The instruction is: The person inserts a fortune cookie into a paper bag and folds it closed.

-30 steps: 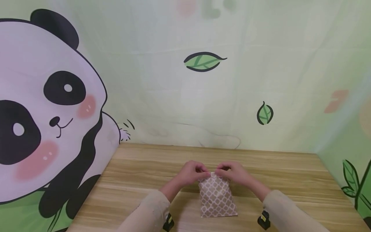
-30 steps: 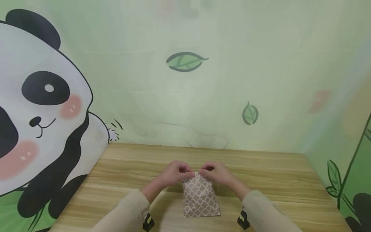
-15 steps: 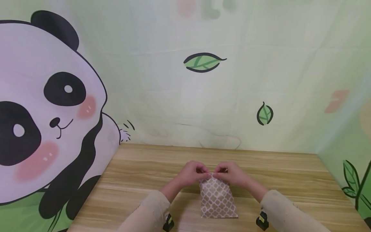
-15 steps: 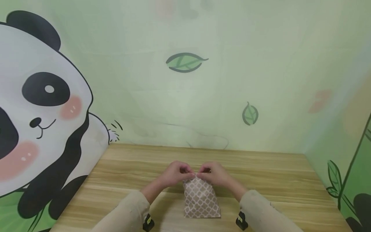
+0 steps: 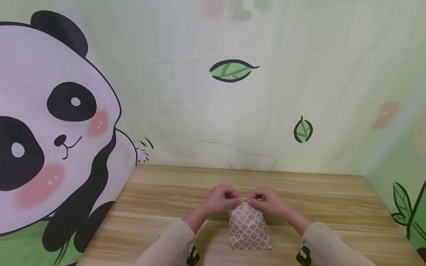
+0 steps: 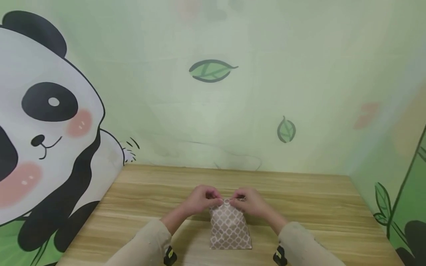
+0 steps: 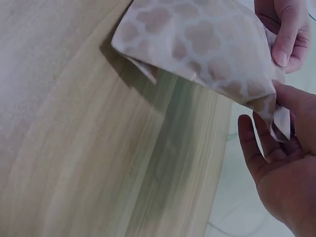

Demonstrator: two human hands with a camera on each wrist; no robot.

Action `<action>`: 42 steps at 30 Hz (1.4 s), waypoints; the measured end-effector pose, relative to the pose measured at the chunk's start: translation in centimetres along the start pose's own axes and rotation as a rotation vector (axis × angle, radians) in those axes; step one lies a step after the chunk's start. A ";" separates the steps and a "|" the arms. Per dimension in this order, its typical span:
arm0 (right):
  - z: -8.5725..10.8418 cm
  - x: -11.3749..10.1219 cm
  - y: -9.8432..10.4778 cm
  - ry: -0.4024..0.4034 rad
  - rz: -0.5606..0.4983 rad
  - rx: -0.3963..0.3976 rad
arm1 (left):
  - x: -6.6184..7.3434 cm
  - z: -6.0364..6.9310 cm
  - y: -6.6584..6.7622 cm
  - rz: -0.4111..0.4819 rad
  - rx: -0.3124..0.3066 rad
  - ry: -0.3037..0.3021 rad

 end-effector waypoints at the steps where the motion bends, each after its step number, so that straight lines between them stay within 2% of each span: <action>1: 0.0 0.1 0.0 -0.009 -0.004 0.003 | 0.0 0.0 0.1 0.004 0.001 -0.002; 7: 0.7 0.4 0.6 -0.050 -0.041 0.016 | 0.0 0.3 0.3 0.002 -0.005 -0.008; 15: 1.3 1.1 1.0 -0.061 -0.069 0.036 | -0.4 0.6 0.8 -0.010 0.003 -0.008; 20: 1.7 1.7 1.1 -0.080 -0.049 0.039 | -1.2 1.0 1.1 -0.027 -0.021 0.010; 27: 1.9 1.7 0.6 -0.048 -0.052 0.012 | -2.3 1.7 1.5 -0.066 -0.039 0.002; 30: 2.0 1.9 0.3 -0.040 -0.025 -0.015 | -2.2 1.8 1.3 -0.089 -0.043 -0.030; 36: 1.9 2.1 -0.3 0.030 0.081 -0.025 | -1.5 1.9 0.7 -0.285 -0.048 -0.180; 42: 1.9 2.5 -0.5 0.075 0.144 -0.004 | -1.8 1.9 0.4 -0.349 -0.048 -0.220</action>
Point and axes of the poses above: each hand's wrist, its own z-axis away from the middle knuckle, its own y-axis out of the back of the hand, x = y × z, the point moved 9 cm from there along -z, towards the middle knuckle, and after that the axes turned 6 degrees about x, right-handed, at the moved point
